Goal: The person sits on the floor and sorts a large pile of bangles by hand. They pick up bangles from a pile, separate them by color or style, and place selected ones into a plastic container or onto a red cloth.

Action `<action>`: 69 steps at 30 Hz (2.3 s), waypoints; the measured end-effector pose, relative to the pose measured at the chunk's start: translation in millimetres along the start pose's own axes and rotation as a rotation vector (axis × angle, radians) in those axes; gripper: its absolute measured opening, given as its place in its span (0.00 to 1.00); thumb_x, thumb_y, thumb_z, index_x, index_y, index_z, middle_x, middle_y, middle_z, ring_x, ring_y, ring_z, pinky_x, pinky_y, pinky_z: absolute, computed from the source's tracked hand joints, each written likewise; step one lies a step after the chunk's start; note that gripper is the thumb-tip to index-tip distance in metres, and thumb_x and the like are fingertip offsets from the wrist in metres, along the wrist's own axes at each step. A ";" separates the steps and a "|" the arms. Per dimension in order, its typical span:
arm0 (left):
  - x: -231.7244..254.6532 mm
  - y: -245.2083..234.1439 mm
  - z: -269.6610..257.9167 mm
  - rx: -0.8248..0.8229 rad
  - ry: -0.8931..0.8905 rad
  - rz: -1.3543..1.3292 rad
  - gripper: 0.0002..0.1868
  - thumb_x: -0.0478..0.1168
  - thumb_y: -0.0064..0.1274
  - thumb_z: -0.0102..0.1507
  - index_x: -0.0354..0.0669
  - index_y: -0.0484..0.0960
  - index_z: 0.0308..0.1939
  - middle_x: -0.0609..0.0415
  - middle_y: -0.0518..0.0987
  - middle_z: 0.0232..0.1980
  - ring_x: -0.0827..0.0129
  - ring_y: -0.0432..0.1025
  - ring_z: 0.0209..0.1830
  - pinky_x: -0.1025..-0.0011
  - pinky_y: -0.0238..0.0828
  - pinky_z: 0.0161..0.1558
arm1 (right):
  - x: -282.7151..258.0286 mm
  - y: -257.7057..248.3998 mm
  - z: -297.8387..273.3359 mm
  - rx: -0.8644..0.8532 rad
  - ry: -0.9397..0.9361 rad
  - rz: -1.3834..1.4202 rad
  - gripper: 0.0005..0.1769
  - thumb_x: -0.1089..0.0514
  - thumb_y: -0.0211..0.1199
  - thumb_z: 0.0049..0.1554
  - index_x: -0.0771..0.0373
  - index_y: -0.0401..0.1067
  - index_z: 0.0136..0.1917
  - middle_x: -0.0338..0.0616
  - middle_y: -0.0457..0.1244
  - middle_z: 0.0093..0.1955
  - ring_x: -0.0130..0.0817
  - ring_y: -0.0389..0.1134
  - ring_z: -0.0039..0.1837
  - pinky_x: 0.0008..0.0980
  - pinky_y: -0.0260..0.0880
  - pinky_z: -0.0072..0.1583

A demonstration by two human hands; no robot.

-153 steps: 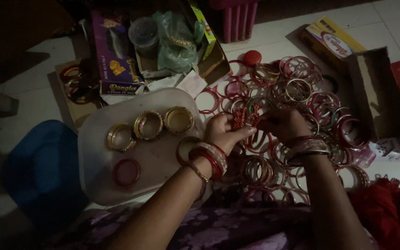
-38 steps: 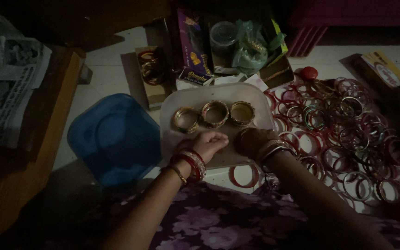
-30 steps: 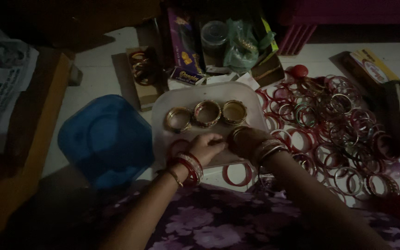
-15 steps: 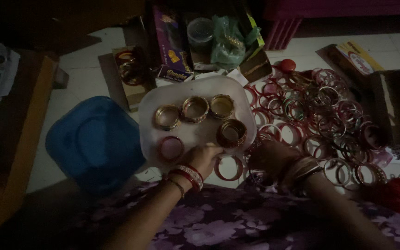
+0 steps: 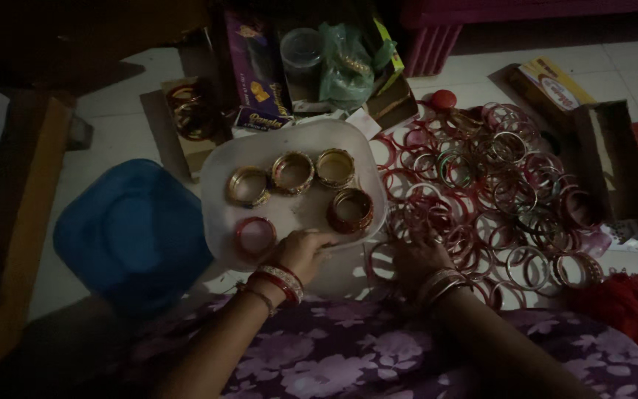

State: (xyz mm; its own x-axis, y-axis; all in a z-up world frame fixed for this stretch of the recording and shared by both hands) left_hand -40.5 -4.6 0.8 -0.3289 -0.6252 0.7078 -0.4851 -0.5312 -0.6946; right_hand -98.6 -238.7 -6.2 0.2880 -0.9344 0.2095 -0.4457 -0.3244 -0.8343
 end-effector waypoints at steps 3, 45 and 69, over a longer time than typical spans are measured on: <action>3.4 -3.6 -0.9 -0.026 -0.051 -0.028 0.17 0.37 0.59 0.59 0.46 0.85 0.53 0.49 0.85 0.52 0.58 0.81 0.47 0.61 0.78 0.51 | 14.1 -0.4 -7.5 -0.075 0.030 0.007 0.38 0.33 0.63 0.51 0.49 0.68 0.71 0.46 0.56 0.74 0.51 0.52 0.79 0.60 0.49 0.74; 82.0 53.4 57.9 -0.096 -0.089 -0.179 0.42 0.45 0.61 0.58 0.52 0.60 0.74 0.40 0.41 0.86 0.42 0.57 0.77 0.52 0.70 0.65 | 86.1 -11.6 59.0 0.289 0.508 0.453 0.18 0.42 0.58 0.61 0.51 0.78 0.58 0.46 0.64 0.67 0.54 0.57 0.73 0.61 0.60 0.68; 82.5 57.4 49.7 -0.012 0.006 -0.215 0.33 0.44 0.61 0.60 0.50 0.72 0.69 0.33 0.56 0.79 0.40 0.58 0.76 0.52 0.63 0.69 | 146.3 0.3 -3.0 0.279 0.230 1.637 0.08 0.60 0.70 0.55 0.66 0.81 0.47 0.44 0.71 0.46 0.36 0.70 0.51 0.38 0.69 0.55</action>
State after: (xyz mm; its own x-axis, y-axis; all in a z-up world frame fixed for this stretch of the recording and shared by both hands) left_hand -55.3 -115.1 12.9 -0.2216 -0.4949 0.8402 -0.5543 -0.6450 -0.5260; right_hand -59.1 -375.9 25.7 -0.4291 -0.2470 -0.8689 0.0311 0.9573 -0.2875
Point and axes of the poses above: each hand's wrist, its own z-axis towards the middle knuckle, its own y-axis out of the palm, x = y × z, the point moved 1 cm from there along z, towards the middle knuckle
